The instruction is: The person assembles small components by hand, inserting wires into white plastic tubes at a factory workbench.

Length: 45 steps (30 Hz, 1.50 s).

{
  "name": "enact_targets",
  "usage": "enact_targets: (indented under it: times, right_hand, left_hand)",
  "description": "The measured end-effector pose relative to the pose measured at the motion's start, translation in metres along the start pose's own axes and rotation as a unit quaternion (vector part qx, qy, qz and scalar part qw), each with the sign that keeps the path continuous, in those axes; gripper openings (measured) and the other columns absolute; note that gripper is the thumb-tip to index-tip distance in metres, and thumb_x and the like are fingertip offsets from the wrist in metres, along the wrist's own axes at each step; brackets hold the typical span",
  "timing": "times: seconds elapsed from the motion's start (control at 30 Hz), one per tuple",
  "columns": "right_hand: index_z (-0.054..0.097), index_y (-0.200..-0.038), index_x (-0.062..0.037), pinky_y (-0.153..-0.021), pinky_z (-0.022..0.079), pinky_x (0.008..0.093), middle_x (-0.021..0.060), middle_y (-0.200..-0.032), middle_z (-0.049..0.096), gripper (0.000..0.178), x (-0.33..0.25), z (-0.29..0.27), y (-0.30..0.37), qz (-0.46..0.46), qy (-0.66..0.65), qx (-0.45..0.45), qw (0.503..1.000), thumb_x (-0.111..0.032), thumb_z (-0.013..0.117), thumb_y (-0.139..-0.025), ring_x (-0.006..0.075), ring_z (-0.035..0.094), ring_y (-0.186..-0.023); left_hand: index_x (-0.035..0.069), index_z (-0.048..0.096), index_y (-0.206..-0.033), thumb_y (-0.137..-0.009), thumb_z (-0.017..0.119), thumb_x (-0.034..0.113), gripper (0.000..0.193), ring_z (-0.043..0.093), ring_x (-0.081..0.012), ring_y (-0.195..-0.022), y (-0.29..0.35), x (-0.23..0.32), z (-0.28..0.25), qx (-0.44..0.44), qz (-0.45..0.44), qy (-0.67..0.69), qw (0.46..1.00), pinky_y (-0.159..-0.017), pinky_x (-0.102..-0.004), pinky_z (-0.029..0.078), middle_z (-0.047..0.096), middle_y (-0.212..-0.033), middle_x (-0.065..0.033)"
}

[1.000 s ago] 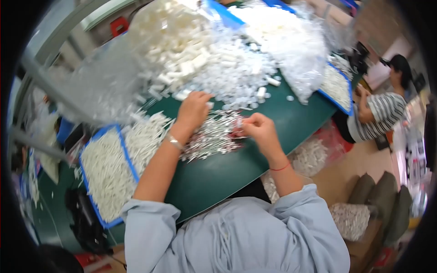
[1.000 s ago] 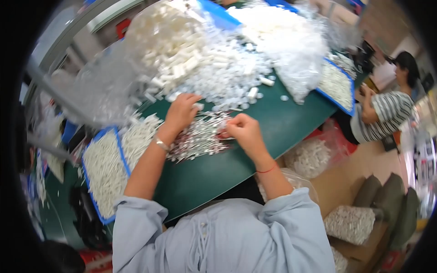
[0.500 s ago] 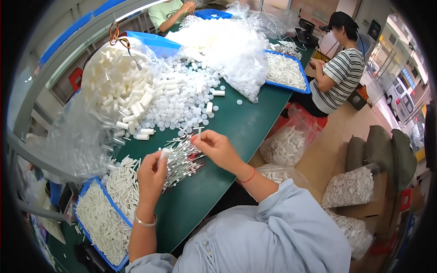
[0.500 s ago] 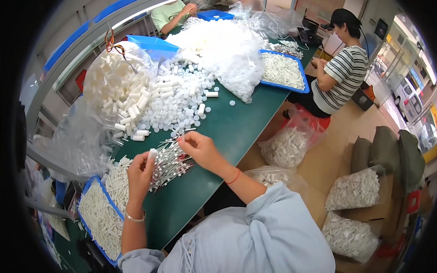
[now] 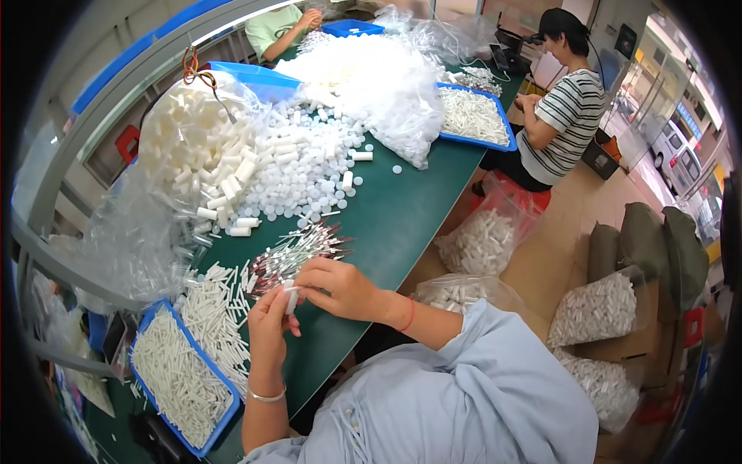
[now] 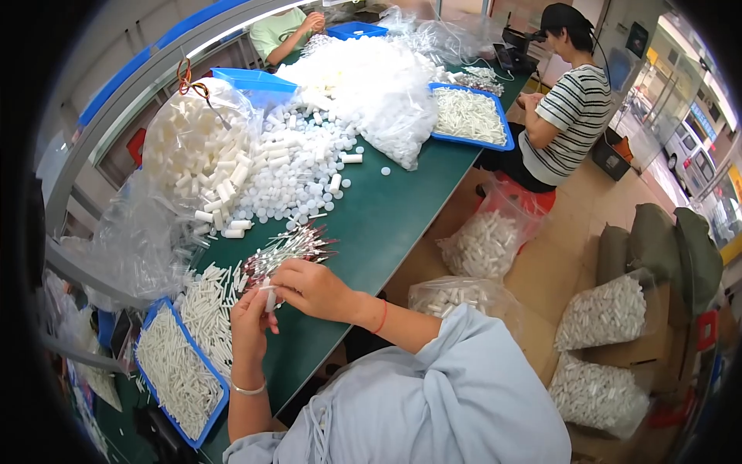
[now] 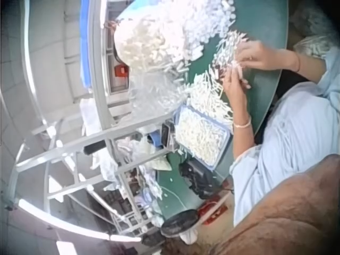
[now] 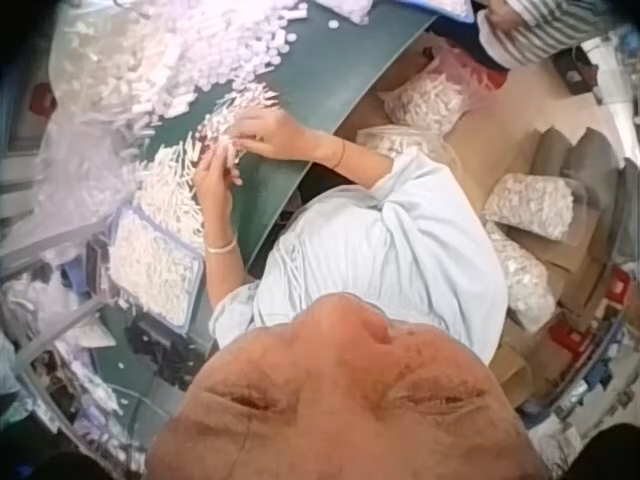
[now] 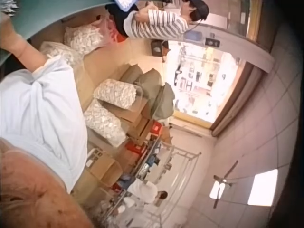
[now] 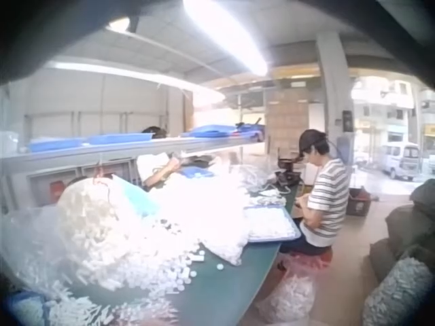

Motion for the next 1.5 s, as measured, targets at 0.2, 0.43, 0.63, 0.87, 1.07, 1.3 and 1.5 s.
enact_targets:
  times: [0.2, 0.43, 0.63, 0.87, 1.07, 1.3, 1.5]
  right_hand:
    - [0.065, -0.095, -0.0038, -0.071, 0.050, 0.0347, 0.0095, -0.092, 0.061, 0.015, 0.011, -0.002, -0.004, -0.080, 0.062, -0.069, 0.993, -0.006, 0.066, -0.080, 0.0268, 0.060, -0.080]
    - [0.059, -0.103, -0.0036, -0.072, 0.048, 0.0381, 0.0108, -0.083, 0.060, 0.027, -0.005, -0.001, -0.019, -0.108, 0.181, -0.183, 0.960, -0.002, 0.063, -0.076, 0.0277, 0.057, -0.078]
    - [0.057, -0.110, -0.0008, -0.074, 0.049, 0.0381, 0.0134, -0.092, 0.063, 0.036, -0.008, 0.017, -0.032, -0.062, 0.082, -0.276, 0.956, -0.003, 0.067, -0.075, 0.0303, 0.058, -0.083]
    - [0.062, -0.106, -0.0037, -0.067, 0.049, 0.0363, 0.0129, -0.090, 0.063, 0.031, 0.029, 0.021, -0.034, 0.007, 0.075, -0.235, 0.969, -0.008, 0.071, -0.077, 0.0271, 0.059, -0.077]
    - [0.067, -0.094, -0.0010, -0.063, 0.050, 0.0302, 0.0102, -0.082, 0.065, 0.022, 0.045, 0.008, -0.046, 0.099, 0.074, -0.124, 0.985, -0.012, 0.075, -0.076, 0.0198, 0.061, -0.069]
    - [0.066, -0.097, -0.0009, -0.062, 0.051, 0.0308, 0.0118, -0.085, 0.066, 0.027, 0.059, -0.001, -0.031, 0.103, 0.042, -0.107, 0.988, -0.018, 0.074, -0.079, 0.0219, 0.063, -0.071]
    - [0.068, -0.107, -0.0037, -0.066, 0.050, 0.0309, 0.0117, -0.088, 0.068, 0.028, 0.063, -0.008, -0.023, 0.074, 0.020, -0.079, 0.994, -0.016, 0.071, -0.082, 0.0220, 0.064, -0.074]
  left_hand:
    - [-0.003, 0.062, -0.115, -0.092, 0.058, 0.016, 0.030, 0.053, -0.0058, -0.054, 0.015, 0.004, -0.015, 0.036, -0.004, -0.112, 0.993, -0.043, -0.0183, 0.044, 0.066, -0.085, -0.0066]
    - [0.001, 0.049, -0.124, -0.086, 0.065, 0.013, 0.043, 0.055, -0.0080, -0.051, 0.007, 0.013, -0.020, -0.005, -0.021, -0.156, 0.988, -0.041, -0.0212, 0.045, 0.064, -0.078, -0.0056]
    - [-0.001, 0.044, -0.128, -0.085, 0.066, 0.014, 0.050, 0.054, -0.0078, -0.051, 0.002, 0.012, -0.028, -0.022, -0.061, -0.128, 0.990, -0.041, -0.0212, 0.044, 0.061, -0.071, -0.0029]
    - [0.002, 0.046, -0.127, -0.092, 0.061, 0.025, 0.045, 0.055, -0.0079, -0.052, -0.039, 0.030, -0.032, -0.082, -0.054, -0.122, 0.988, -0.042, -0.0210, 0.043, 0.064, -0.078, -0.0058]
    - [0.007, 0.066, -0.093, -0.079, 0.057, 0.007, 0.017, 0.058, -0.0298, -0.092, -0.139, 0.046, -0.127, 0.176, 0.330, -0.648, 0.663, -0.078, -0.0406, 0.050, 0.064, -0.092, -0.0126]
    - [0.006, 0.062, -0.101, -0.070, 0.062, 0.001, 0.032, 0.054, -0.0319, -0.096, -0.181, 0.032, -0.197, 0.075, 0.337, -0.734, 0.585, -0.083, -0.0400, 0.047, 0.058, -0.097, -0.0123]
    - [0.002, 0.057, -0.108, -0.085, 0.059, 0.005, 0.023, 0.057, -0.0318, -0.091, -0.158, 0.051, -0.161, 0.082, 0.305, -0.610, 0.726, -0.080, -0.0378, 0.046, 0.056, -0.100, -0.0164]
Point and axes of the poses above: each hand's wrist, its own y-axis away from the middle knuckle, its own z-axis out of the palm, x = y × z, the point moved 2 cm from there along -y, towards the middle knuckle
